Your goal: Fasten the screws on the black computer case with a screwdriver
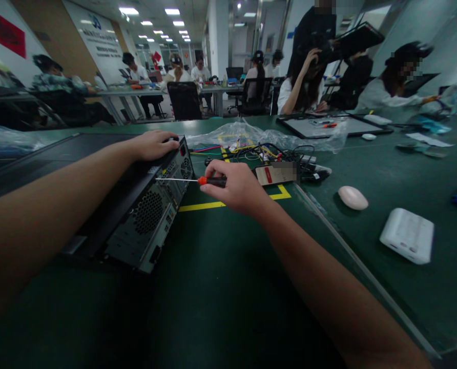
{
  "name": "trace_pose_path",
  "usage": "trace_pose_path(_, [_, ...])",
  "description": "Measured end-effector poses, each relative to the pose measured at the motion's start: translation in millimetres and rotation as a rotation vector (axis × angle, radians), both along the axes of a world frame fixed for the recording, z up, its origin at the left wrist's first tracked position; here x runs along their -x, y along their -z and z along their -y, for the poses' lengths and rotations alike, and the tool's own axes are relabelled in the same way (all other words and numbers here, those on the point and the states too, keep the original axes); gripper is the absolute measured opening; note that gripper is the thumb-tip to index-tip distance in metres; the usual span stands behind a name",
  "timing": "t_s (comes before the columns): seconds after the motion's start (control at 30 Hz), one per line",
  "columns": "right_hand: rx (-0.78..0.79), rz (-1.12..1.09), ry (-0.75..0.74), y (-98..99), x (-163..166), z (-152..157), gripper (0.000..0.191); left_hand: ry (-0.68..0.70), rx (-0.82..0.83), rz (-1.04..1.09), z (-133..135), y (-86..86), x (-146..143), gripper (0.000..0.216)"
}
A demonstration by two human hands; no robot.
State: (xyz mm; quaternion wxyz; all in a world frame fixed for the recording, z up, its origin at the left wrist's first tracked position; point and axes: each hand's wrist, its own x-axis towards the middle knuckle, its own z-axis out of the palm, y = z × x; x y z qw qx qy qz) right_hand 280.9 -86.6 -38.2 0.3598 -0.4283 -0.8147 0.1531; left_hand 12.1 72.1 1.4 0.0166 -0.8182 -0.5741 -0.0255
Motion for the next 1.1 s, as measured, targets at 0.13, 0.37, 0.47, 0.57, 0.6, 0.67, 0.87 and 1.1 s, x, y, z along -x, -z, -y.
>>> trace_pose_path(0.13, [-0.051, 0.000, -0.004, -3.6, 1.8, 2.9, 0.020, -0.002, 0.001, 0.007, -0.6, 0.3, 0.4, 0.077])
trace_pose_path(0.37, [-0.113, 0.007, 0.010, -8.3, 4.0, 6.6, 0.019, 0.013, -0.008, -0.015, -4.2, 2.8, 0.9, 0.076])
trace_pose_path(0.47, [-0.106, 0.030, 0.027, -8.7, 4.2, 6.2, 0.023, 0.014, -0.011, -0.021, -5.7, 3.8, 1.4, 0.077])
trace_pose_path(0.57, [-0.083, 0.050, 0.050, -7.7, 5.6, 5.7, 0.029, 0.014, -0.009, -0.014, -5.9, 3.9, 1.9, 0.077])
trace_pose_path(0.6, [-0.069, 0.051, 0.055, -7.2, 6.3, 5.8, 0.032, 0.011, -0.010, -0.013, -5.6, 3.8, 1.9, 0.076])
trace_pose_path(0.67, [-0.034, 0.045, 0.060, -6.5, 7.6, 6.7, 0.035, 0.004, -0.009, -0.013, -4.3, 3.1, 1.4, 0.075])
trace_pose_path(0.87, [-0.003, 0.035, 0.090, -8.3, 8.0, 12.0, 0.029, -0.006, 0.000, -0.016, 0.7, 0.1, -2.3, 0.075])
trace_pose_path(1.1, [-0.020, 0.040, 0.052, -8.5, 6.8, 9.5, 0.019, -0.009, -0.004, -0.017, 0.5, 0.3, -2.4, 0.075])
